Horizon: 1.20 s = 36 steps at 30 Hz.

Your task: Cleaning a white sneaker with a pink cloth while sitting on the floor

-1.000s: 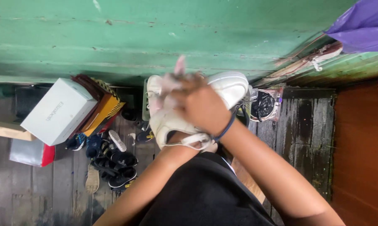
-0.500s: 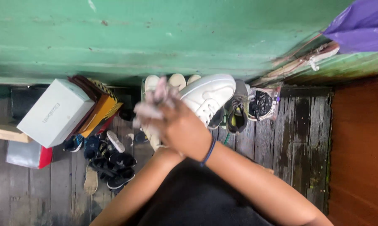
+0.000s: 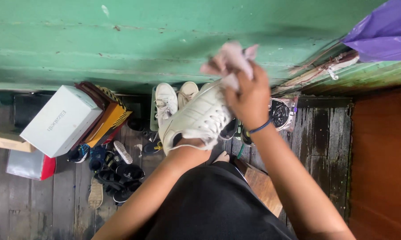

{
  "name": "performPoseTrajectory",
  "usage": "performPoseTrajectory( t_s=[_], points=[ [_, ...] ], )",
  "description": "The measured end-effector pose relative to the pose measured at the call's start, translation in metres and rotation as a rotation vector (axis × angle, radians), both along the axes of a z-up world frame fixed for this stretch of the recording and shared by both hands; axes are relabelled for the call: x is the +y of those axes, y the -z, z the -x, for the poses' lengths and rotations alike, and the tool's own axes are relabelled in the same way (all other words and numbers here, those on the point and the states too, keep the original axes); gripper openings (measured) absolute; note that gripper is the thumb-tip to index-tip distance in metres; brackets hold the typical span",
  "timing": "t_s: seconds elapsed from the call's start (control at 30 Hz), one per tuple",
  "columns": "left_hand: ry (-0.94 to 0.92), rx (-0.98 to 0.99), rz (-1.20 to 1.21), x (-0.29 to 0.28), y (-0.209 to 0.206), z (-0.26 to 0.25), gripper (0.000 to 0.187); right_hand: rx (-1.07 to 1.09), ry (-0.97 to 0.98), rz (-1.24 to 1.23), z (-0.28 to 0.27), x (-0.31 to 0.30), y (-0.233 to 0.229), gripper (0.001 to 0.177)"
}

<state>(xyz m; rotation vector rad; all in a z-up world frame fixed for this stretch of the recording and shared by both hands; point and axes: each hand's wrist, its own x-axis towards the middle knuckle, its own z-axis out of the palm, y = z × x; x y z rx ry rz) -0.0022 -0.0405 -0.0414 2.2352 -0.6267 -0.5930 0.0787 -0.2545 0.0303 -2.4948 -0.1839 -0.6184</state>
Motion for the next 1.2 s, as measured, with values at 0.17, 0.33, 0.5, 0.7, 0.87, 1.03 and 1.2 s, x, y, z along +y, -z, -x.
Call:
performPoseTrajectory(
  t_s=[0.17,0.33,0.5,0.7,0.87,1.03,1.2],
  points=[
    [-0.164,0.107,0.063,0.015,-0.038,-0.010,0.032,0.032,-0.071,-0.069,0.032,0.017,-0.016,0.040],
    [-0.208,0.156,0.136,0.019,-0.046,-0.016,0.032,0.008,-0.042,-0.064,0.071,0.018,0.007,0.041],
    [-0.624,0.788,0.928,0.016,-0.053,-0.028,0.053,0.068,-0.070,-0.185,0.076,0.036,0.016,0.052],
    [-0.791,0.840,0.773,0.002,-0.051,-0.003,0.064,0.030,0.020,-0.127,0.001,0.017,-0.027,0.036],
    [-0.676,0.630,0.589,0.002,-0.012,0.000,0.065,0.296,0.007,-0.056,-0.023,0.022,-0.054,0.038],
    [-0.977,0.979,1.243,0.024,0.031,-0.028,0.049,0.079,-0.037,-0.067,0.058,0.080,-0.043,0.058],
    [-0.828,0.930,1.635,0.048,0.015,-0.043,0.052,0.112,-0.337,-0.179,0.110,0.102,-0.055,0.064]
  ],
)
